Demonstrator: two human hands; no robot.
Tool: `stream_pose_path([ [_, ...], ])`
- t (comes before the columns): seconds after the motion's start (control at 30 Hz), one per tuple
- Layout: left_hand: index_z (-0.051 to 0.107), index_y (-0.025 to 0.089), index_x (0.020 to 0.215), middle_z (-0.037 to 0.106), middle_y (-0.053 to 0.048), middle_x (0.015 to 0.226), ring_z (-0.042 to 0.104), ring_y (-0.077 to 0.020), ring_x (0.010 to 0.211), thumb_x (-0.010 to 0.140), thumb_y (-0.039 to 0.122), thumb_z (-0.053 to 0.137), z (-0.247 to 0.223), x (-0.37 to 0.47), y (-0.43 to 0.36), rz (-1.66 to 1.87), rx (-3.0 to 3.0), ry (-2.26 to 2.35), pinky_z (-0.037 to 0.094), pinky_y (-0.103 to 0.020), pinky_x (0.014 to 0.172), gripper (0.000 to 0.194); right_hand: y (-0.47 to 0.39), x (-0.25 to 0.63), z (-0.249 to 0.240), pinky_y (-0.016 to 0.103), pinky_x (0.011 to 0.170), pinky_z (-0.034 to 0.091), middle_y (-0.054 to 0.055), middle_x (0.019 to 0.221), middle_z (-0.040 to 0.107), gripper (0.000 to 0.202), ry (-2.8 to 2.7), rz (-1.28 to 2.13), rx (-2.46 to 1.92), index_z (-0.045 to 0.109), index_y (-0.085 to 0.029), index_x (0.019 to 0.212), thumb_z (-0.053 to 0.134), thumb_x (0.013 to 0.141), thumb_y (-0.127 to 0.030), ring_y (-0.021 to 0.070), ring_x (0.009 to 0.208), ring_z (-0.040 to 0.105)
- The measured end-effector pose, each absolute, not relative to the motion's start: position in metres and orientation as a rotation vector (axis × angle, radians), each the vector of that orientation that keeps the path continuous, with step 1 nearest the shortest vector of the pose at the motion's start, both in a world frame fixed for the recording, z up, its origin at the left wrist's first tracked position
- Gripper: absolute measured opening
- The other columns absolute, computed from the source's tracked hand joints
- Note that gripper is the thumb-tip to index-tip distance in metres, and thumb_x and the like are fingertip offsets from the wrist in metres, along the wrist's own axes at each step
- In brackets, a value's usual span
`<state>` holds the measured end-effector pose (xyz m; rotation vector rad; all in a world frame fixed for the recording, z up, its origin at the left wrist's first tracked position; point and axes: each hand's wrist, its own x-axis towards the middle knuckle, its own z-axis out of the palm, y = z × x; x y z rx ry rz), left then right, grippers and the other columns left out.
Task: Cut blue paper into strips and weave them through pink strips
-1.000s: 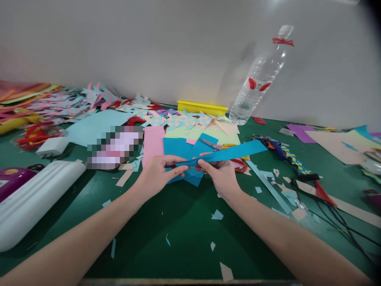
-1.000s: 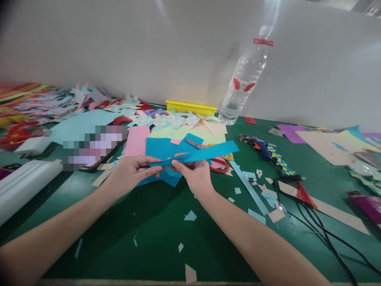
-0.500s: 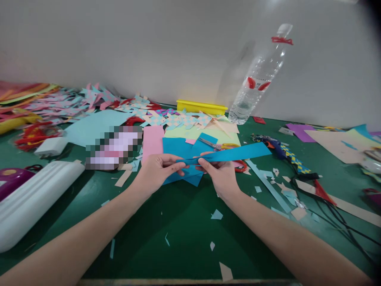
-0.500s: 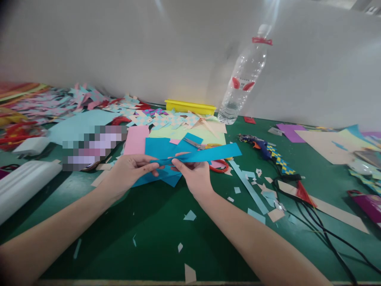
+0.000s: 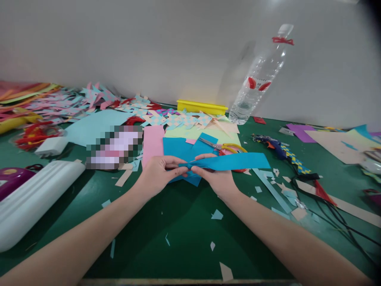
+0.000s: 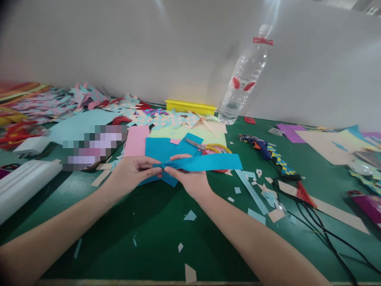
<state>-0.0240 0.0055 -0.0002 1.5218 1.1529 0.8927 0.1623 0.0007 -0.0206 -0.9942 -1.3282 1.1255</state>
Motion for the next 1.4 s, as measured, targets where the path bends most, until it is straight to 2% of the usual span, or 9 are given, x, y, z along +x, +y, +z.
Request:
stream_pose_path([
  [0.17, 0.070, 0.017, 0.090, 0.074, -0.002, 0.073, 0.071, -0.0183, 0.073, 0.075, 0.038, 0.072, -0.0001, -0.0223, 0.0054, 0.876, 1.519, 1.151, 0.057, -0.026, 0.071, 0.025, -0.0020, 0.1626, -0.0187, 0.035, 0.073, 0.059, 0.000, 0.084, 0.071, 0.017, -1.352, 1.071, -0.948, 0.066, -0.025, 0.086, 0.074, 0.071, -0.029, 0.0183, 0.078, 0.069],
  [0.33, 0.071, 0.016, 0.081, 0.074, -0.002, 0.072, 0.070, -0.0167, 0.069, 0.078, 0.035, 0.069, 0.0008, -0.0218, 0.0060, 0.896, 1.511, 1.130, 0.057, -0.024, 0.069, 0.019, -0.0034, 0.1623, -0.0160, 0.034, 0.069, 0.059, 0.000, 0.081, 0.069, 0.019, -1.335, 1.055, -0.970, 0.065, -0.024, 0.084, 0.076, 0.069, -0.029, 0.0176, 0.073, 0.068],
  [0.7, 0.071, 0.017, 0.083, 0.074, -0.002, 0.077, 0.069, -0.0144, 0.068, 0.080, 0.034, 0.067, 0.0011, -0.0216, 0.0052, 0.878, 1.528, 1.120, 0.056, -0.023, 0.069, 0.018, -0.0028, 0.1633, -0.0183, 0.037, 0.068, 0.059, 0.001, 0.077, 0.067, 0.019, -1.294, 1.091, -0.993, 0.065, -0.023, 0.082, 0.076, 0.068, -0.031, 0.0187, 0.071, 0.067],
  [0.87, 0.071, 0.016, 0.080, 0.074, -0.003, 0.076, 0.069, -0.0146, 0.067, 0.081, 0.035, 0.066, 0.0062, -0.0197, 0.0033, 0.847, 1.554, 1.118, 0.056, -0.024, 0.070, 0.020, -0.0024, 0.1629, -0.0173, 0.034, 0.060, 0.057, -0.001, 0.070, 0.063, 0.019, -1.283, 1.037, -1.036, 0.065, -0.022, 0.078, 0.077, 0.067, -0.033, 0.0158, 0.062, 0.063],
  [1.2, 0.065, 0.016, 0.074, 0.073, -0.006, 0.077, 0.068, -0.0165, 0.069, 0.084, 0.043, 0.061, 0.0040, -0.0204, 0.0027, 0.799, 1.608, 1.107, 0.054, -0.028, 0.070, 0.029, -0.0046, 0.1603, -0.0107, 0.033, 0.056, 0.054, -0.002, 0.063, 0.061, 0.022, -1.238, 0.999, -1.125, 0.064, -0.022, 0.072, 0.078, 0.062, -0.037, 0.0160, 0.058, 0.059],
  [1.4, 0.064, 0.016, 0.073, 0.071, -0.004, 0.075, 0.066, -0.0154, 0.068, 0.087, 0.041, 0.057, 0.0056, -0.0199, 0.0020, 0.797, 1.703, 1.111, 0.053, -0.026, 0.069, 0.029, -0.0054, 0.1576, -0.0142, 0.030, 0.053, 0.050, -0.002, 0.061, 0.059, 0.023, -1.143, 1.040, -1.112, 0.064, -0.021, 0.072, 0.079, 0.062, -0.034, 0.0139, 0.057, 0.057],
])
